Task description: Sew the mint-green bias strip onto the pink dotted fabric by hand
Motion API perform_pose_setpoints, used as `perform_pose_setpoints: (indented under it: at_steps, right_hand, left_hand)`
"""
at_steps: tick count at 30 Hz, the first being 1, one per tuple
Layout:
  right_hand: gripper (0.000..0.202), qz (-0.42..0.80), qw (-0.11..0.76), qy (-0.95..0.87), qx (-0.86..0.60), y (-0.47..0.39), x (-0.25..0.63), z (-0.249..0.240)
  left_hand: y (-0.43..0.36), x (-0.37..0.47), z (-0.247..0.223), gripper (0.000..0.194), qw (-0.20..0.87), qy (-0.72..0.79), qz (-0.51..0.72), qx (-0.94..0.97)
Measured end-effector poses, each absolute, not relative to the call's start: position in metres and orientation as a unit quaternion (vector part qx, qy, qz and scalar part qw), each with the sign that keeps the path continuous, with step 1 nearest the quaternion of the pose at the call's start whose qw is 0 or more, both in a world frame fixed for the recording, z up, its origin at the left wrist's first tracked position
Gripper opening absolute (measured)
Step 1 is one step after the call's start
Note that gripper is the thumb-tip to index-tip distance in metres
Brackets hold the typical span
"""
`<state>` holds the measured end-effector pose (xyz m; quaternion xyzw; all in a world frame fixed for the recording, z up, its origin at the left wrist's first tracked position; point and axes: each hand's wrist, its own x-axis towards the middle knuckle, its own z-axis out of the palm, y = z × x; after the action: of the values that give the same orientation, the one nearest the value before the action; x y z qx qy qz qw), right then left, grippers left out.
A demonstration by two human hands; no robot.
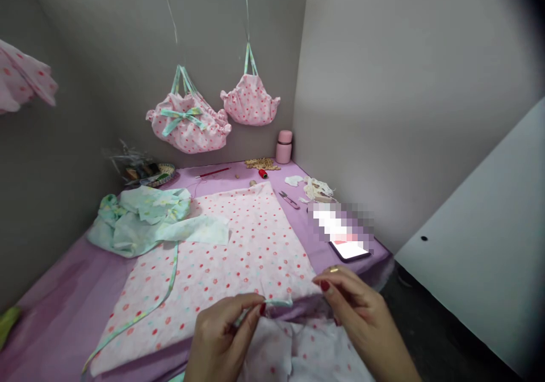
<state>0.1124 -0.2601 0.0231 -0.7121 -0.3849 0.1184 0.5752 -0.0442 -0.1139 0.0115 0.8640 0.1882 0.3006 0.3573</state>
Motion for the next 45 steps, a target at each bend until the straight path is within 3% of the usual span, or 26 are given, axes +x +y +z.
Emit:
perform_pose_setpoints:
  at_steps: [5, 12, 17, 23, 30, 35, 38, 41, 45]
  right_hand:
    - [0.022, 0.322, 0.572, -0.405, -0.636, -0.246, 0.096, 0.025]
    - [0.026, 0.376, 0.581, -0.329, -0.643, -0.242, 0.089, 0.017]
    - [0.032, 0.357, 0.566, -0.383, -0.636, -0.242, 0.09, 0.017]
    - [0.024, 0.31, 0.539, -0.442, -0.646, -0.242, 0.09, 0.015]
    - [0.016, 0.26, 0.613, -0.42, -0.617, -0.245, 0.09, 0.013]
    - [0.012, 0.377, 0.771, -0.187, -0.478, -0.244, 0.094, 0.014]
    - [0.021, 0.473, 0.805, -0.032, -0.356, -0.245, 0.105, 0.02]
    - [0.031, 0.452, 0.828, 0.042, -0.329, -0.25, 0.121, 0.02]
    - [0.031, 0.345, 0.84, 0.059, -0.415, -0.267, 0.144, -0.007]
  left_hand:
    - [-0.119, -0.042, 0.016, 0.017, 0.324, 0.062, 0.232, 0.915]
    - [-0.121, -0.04, 0.016, 0.019, 0.285, 0.026, 0.249, 0.925]
    - [-0.123, -0.038, 0.014, 0.02, 0.288, -0.008, 0.305, 0.907]
    - [-0.122, -0.038, 0.01, 0.018, 0.283, -0.016, 0.301, 0.911]
    - [-0.122, -0.039, 0.011, 0.019, 0.289, 0.009, 0.226, 0.93]
    - [-0.121, -0.042, 0.017, 0.018, 0.46, 0.083, 0.131, 0.874]
    - [-0.12, -0.045, 0.02, 0.019, 0.582, 0.172, 0.118, 0.786]
    - [-0.118, -0.047, 0.023, 0.02, 0.688, 0.241, 0.141, 0.67]
    - [-0.109, -0.052, 0.024, 0.028, 0.789, 0.281, 0.16, 0.523]
